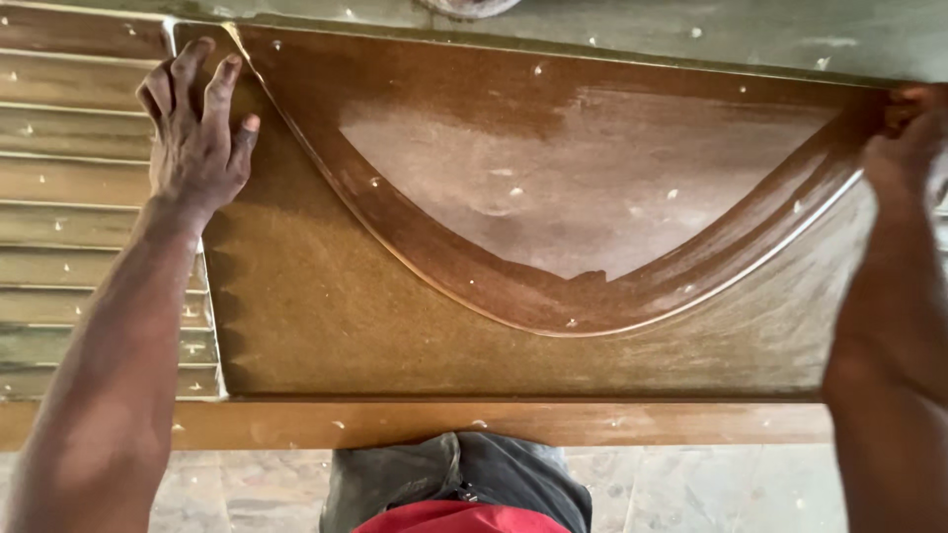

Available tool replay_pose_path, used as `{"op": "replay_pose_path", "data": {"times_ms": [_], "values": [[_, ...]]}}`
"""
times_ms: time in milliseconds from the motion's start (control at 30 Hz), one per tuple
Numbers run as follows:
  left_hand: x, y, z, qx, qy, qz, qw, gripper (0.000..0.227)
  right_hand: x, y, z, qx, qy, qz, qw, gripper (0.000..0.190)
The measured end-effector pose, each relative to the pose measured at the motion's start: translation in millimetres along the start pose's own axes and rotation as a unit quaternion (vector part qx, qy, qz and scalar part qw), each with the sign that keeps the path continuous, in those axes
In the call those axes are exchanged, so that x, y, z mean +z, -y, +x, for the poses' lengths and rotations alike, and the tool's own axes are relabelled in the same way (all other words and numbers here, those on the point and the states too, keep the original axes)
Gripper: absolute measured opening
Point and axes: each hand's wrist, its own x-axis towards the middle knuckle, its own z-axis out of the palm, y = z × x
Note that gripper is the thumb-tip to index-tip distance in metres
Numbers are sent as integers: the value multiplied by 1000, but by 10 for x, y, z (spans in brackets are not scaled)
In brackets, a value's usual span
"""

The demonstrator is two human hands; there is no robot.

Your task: The person applies a liquid coating to a wooden door using a cloth, dipping the cloth into a metal bucket and wiping it over the decorative carved panels.

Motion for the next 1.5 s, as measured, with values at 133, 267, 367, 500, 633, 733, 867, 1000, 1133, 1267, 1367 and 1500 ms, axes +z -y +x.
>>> {"op": "replay_pose_path", "data": {"times_ms": [133,267,367,500,633,733,867,1000,1133,1267,1367,1500], "values": [[-39,-63,11,6,7,19,1000,59,-39,24,-107,-62,-5,34,997,74],[-40,-41,69,20,9,18,1000,62,109,224,-580,-23,-17,-116,993,76],[-59,-32,34,20,0,8,1000,62,443,467,-981,36,-42,180,982,47],[-91,-75,29,20,-23,-7,999,59,851,1066,-2118,-221,-60,285,931,53],[-176,-115,-7,31,-47,-47,997,55,920,2406,-3630,-51,21,-24,998,83],[-181,-111,-22,12,-30,-95,995,56,1107,3387,-4152,-35,41,203,978,88],[-44,-24,-16,-10,-65,-53,996,57,1690,4610,-4340,-188,75,-130,971,74],[140,92,24,-76,-128,-7,989,60,2420,5694,-3999,-277,83,-116,950,68],[68,59,29,-70,-99,-37,992,63,2719,6238,-3522,-351,124,-234,898,70],[-55,-3,-6,-76,-66,-90,991,57,2426,5722,-3638,-333,140,-202,910,78],[-110,-16,82,-35,-114,-86,989,58,1831,4743,-3902,-315,131,-249,906,82],[-288,-155,0,-75,-38,-130,988,63,1025,3329,-3695,-181,63,-192,963,76]]}}
